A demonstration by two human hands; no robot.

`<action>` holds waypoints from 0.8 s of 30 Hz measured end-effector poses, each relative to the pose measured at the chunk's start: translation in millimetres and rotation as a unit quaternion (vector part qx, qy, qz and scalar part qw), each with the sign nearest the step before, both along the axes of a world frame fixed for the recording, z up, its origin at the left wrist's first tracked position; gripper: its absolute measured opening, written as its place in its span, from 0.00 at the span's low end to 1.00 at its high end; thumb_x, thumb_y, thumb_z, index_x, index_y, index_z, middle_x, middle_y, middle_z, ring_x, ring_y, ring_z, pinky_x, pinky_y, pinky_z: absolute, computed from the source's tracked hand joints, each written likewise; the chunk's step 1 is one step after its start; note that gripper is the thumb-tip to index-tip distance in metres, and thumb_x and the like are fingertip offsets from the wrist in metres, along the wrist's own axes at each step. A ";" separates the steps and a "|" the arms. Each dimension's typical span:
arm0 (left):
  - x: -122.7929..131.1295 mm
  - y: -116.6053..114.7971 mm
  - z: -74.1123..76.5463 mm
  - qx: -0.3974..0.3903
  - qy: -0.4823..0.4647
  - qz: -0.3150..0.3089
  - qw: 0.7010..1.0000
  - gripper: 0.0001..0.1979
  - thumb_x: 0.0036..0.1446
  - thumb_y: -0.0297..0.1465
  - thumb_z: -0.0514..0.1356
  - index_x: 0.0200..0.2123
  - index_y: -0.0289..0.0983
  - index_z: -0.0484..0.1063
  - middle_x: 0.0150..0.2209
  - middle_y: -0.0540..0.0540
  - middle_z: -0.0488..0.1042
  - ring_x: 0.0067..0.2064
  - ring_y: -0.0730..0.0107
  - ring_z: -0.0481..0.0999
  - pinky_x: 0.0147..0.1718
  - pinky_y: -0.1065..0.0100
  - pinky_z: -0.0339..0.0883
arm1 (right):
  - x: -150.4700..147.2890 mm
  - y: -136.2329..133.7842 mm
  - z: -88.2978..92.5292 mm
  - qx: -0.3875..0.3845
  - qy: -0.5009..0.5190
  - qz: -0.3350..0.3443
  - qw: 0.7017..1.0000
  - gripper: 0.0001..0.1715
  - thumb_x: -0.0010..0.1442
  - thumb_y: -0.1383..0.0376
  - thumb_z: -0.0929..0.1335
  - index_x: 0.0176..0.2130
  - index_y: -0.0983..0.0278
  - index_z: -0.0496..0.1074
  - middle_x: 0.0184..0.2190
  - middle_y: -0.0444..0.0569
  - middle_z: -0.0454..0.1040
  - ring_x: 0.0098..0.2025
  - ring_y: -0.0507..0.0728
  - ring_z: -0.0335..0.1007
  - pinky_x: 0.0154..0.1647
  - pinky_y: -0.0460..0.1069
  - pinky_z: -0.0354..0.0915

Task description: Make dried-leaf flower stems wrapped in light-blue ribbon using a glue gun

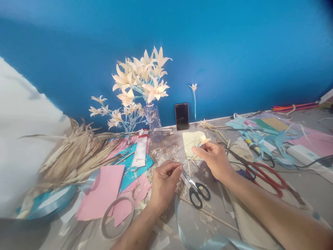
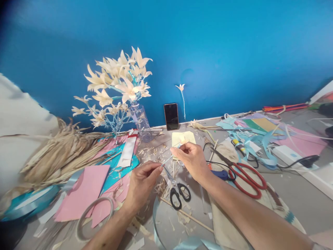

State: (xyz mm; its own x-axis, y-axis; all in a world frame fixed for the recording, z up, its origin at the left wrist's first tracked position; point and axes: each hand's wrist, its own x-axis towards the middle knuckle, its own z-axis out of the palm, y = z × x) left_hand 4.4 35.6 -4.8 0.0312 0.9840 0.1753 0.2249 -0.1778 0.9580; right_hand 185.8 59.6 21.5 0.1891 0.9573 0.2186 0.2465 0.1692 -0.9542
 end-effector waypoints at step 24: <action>-0.1 -1.4 -6.4 0.008 0.047 0.040 0.998 0.07 0.56 0.34 0.63 0.33 0.40 0.82 0.31 0.46 0.81 0.31 0.65 0.74 0.33 0.67 0.65 | -4.2 -2.4 4.2 -0.044 0.039 -0.023 0.998 0.24 0.46 0.52 0.74 0.16 0.62 0.64 0.15 0.40 0.57 0.21 0.50 0.51 0.21 0.46 0.52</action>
